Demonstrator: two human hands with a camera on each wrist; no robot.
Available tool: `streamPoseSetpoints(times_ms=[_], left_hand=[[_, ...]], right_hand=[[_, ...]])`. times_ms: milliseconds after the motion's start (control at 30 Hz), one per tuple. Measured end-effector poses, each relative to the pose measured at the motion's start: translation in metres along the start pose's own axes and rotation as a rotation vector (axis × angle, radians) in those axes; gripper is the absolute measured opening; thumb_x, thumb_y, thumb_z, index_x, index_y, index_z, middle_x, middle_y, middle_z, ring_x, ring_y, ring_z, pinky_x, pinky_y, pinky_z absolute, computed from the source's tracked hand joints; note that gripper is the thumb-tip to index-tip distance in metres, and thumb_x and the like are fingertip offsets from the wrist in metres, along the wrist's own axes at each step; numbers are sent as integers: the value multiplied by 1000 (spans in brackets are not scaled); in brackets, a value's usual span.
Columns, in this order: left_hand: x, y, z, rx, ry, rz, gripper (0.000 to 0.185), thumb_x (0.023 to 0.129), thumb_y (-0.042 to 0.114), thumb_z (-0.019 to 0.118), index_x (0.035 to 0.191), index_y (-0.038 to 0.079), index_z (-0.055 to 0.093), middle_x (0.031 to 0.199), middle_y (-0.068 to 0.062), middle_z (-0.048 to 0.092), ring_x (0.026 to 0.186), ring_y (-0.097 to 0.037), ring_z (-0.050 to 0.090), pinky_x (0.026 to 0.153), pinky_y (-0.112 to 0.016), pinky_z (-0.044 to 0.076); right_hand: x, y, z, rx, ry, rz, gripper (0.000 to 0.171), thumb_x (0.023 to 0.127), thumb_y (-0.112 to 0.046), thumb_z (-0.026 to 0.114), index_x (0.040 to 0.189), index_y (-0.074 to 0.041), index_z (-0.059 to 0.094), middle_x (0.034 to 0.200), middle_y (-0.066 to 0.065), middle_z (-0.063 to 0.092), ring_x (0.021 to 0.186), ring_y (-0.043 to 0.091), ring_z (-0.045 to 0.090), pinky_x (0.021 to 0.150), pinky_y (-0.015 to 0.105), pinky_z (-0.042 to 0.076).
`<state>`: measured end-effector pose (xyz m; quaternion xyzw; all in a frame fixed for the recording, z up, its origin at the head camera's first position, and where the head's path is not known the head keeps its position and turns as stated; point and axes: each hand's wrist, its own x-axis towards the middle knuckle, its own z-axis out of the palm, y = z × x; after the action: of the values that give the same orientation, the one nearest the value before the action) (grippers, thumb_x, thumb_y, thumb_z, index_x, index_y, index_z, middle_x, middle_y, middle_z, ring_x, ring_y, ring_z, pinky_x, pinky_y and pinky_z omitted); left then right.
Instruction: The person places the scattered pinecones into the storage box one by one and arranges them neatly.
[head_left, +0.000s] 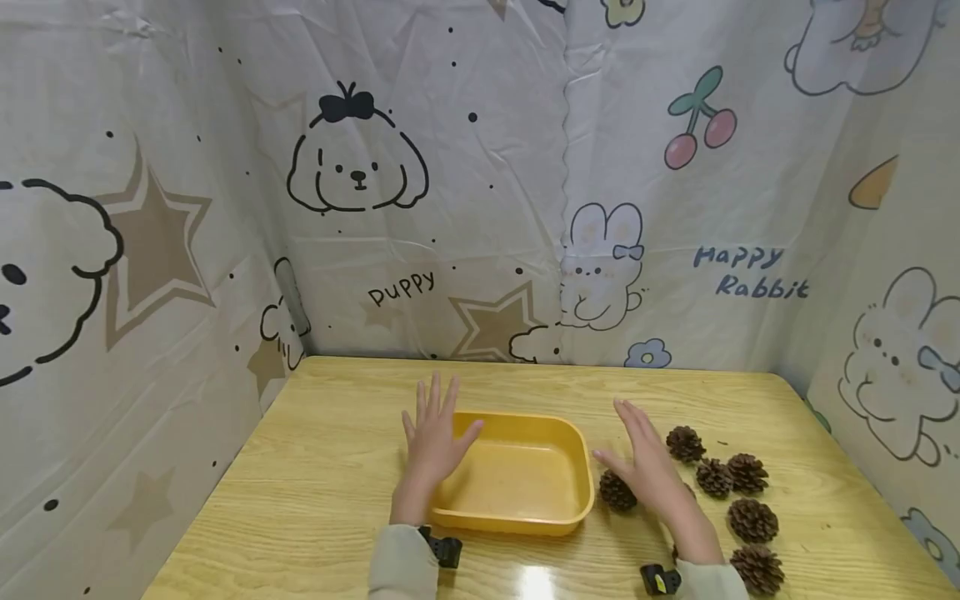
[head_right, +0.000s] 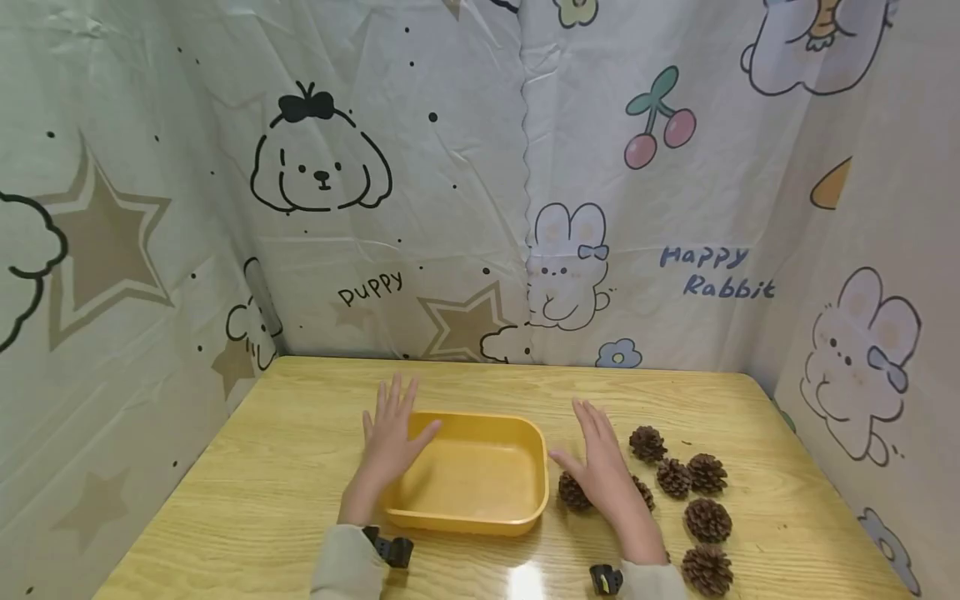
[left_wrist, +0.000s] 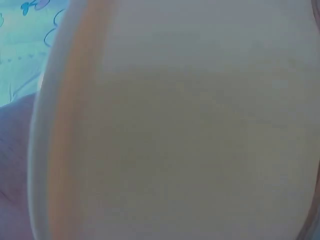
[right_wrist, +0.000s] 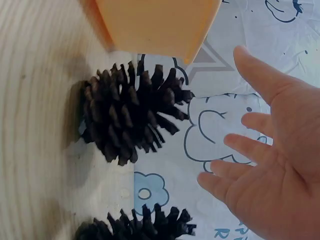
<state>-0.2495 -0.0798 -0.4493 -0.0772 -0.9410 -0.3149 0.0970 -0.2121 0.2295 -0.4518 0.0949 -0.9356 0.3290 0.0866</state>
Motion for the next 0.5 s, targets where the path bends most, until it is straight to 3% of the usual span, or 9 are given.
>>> streamPoseSetpoints(times_ms=[233, 500], left_hand=[[-1, -15, -6, -95, 14, -19, 85, 90, 39, 67, 158, 16, 20, 166, -16, 7, 152, -45, 5, 113, -77, 13], [-4, -38, -8, -294, -12, -22, 85, 91, 30, 68, 159, 19, 17, 166, -17, 5, 151, -45, 8, 116, -70, 20]], right_hand=[[-7, 2, -2, -5, -52, 15, 83, 89, -31, 70, 154, -4, 26, 158, 26, 23, 142, 51, 26, 110, 71, 29], [-11, 4, -6, 7, -167, 56, 83, 85, -29, 75, 151, -4, 33, 155, 26, 31, 139, 50, 33, 107, 66, 38]])
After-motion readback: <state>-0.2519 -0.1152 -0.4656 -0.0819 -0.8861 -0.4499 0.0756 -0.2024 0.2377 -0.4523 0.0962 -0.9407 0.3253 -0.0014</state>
